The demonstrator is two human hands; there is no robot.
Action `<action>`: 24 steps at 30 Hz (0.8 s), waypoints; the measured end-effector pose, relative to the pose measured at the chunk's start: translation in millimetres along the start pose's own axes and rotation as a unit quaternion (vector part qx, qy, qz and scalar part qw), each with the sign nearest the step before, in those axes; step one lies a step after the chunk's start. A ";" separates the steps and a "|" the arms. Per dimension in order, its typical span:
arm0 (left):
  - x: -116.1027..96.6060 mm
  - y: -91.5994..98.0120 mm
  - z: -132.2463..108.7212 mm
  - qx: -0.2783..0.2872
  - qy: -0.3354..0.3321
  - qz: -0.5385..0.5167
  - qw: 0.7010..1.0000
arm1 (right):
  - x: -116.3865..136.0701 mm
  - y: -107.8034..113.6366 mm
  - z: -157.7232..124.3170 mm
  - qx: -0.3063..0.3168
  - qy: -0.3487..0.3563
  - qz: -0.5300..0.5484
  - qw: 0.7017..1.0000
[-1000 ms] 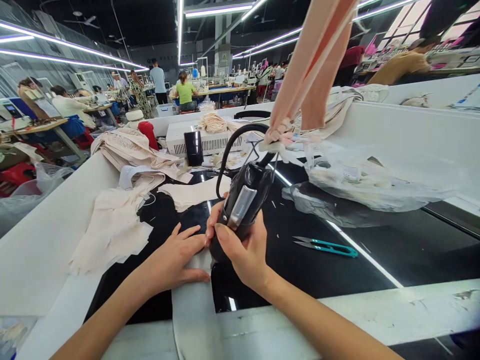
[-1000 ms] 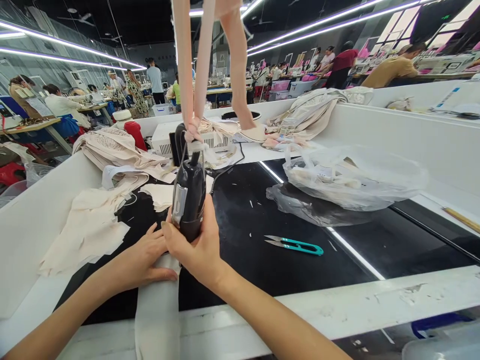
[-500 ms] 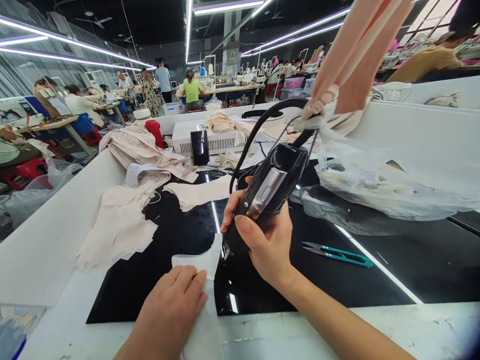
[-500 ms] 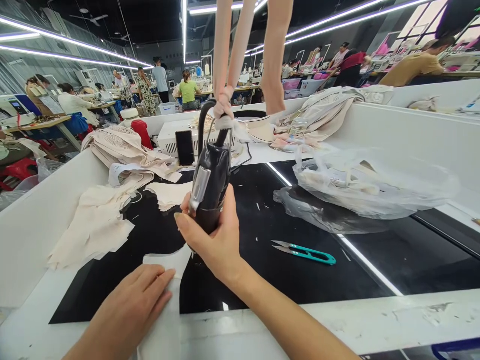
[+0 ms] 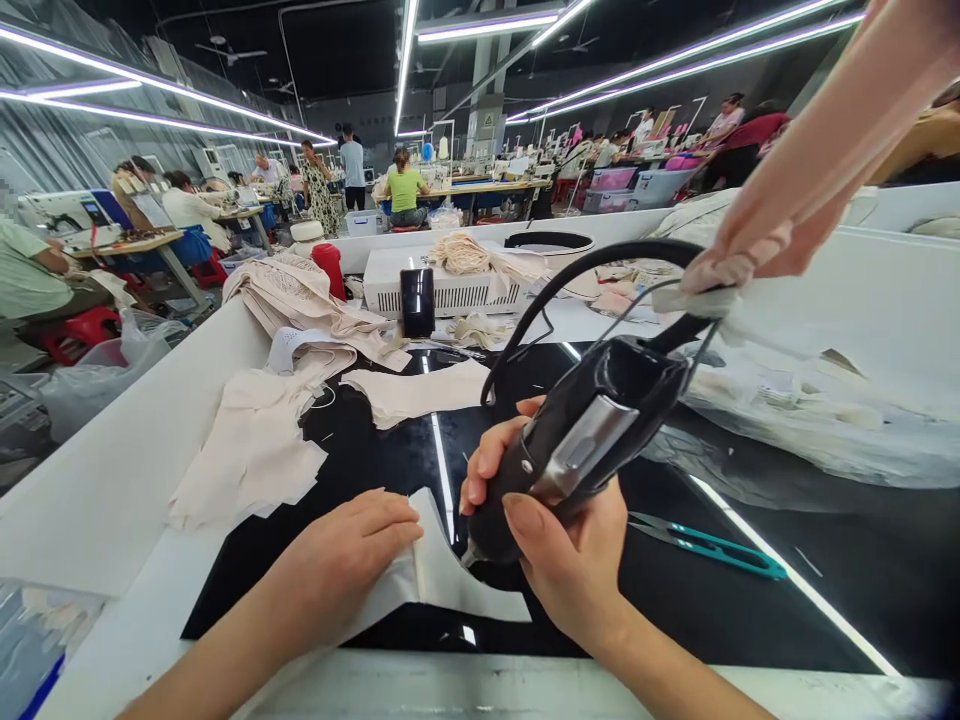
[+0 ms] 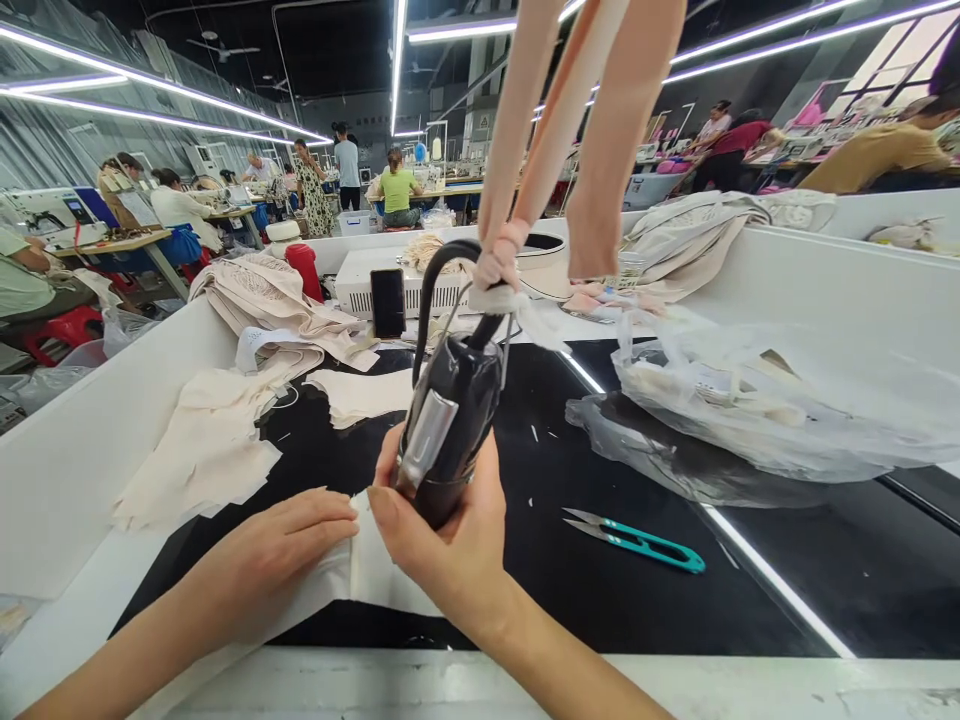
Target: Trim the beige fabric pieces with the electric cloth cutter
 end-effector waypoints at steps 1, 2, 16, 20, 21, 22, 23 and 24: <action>0.2 0.5 5.1 -0.015 -0.004 0.000 1.000 | 0.1 0.7 -1.6 0.000 -0.002 0.000 1.000; 0.3 -0.3 10.3 -0.024 -0.010 -0.001 1.000 | 0.4 1.3 -3.5 0.000 -0.003 0.000 1.000; 5.7 -19.0 10.8 0.001 -0.054 0.047 0.997 | 14.0 12.4 -23.7 0.007 0.006 0.001 1.000; 5.7 -20.5 3.7 0.001 -0.052 0.058 0.997 | 13.6 13.0 -19.0 0.004 0.007 -0.001 1.000; 5.7 -21.7 2.4 0.002 -0.052 0.056 0.997 | 12.5 13.2 -16.6 0.000 0.006 -0.001 1.000; 6.0 -23.0 1.4 0.003 -0.050 0.053 0.997 | 11.4 13.1 -13.6 -0.006 0.007 0.000 1.000; 6.5 -24.8 0.5 0.006 -0.048 0.051 0.998 | 10.3 12.9 -10.0 -0.012 0.011 0.002 1.000; 6.9 -26.6 -0.3 0.010 -0.048 0.048 0.998 | 8.6 12.4 -6.0 -0.018 0.016 0.005 1.000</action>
Point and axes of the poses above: each hand's wrist, its own z-axis towards the middle knuckle, its own y-axis out of the back of the hand, x = y × z, the point moved 10 cm from there along z, towards the middle knuckle, and after that the axes turned 8 degrees about z, right-handed, at the moved point
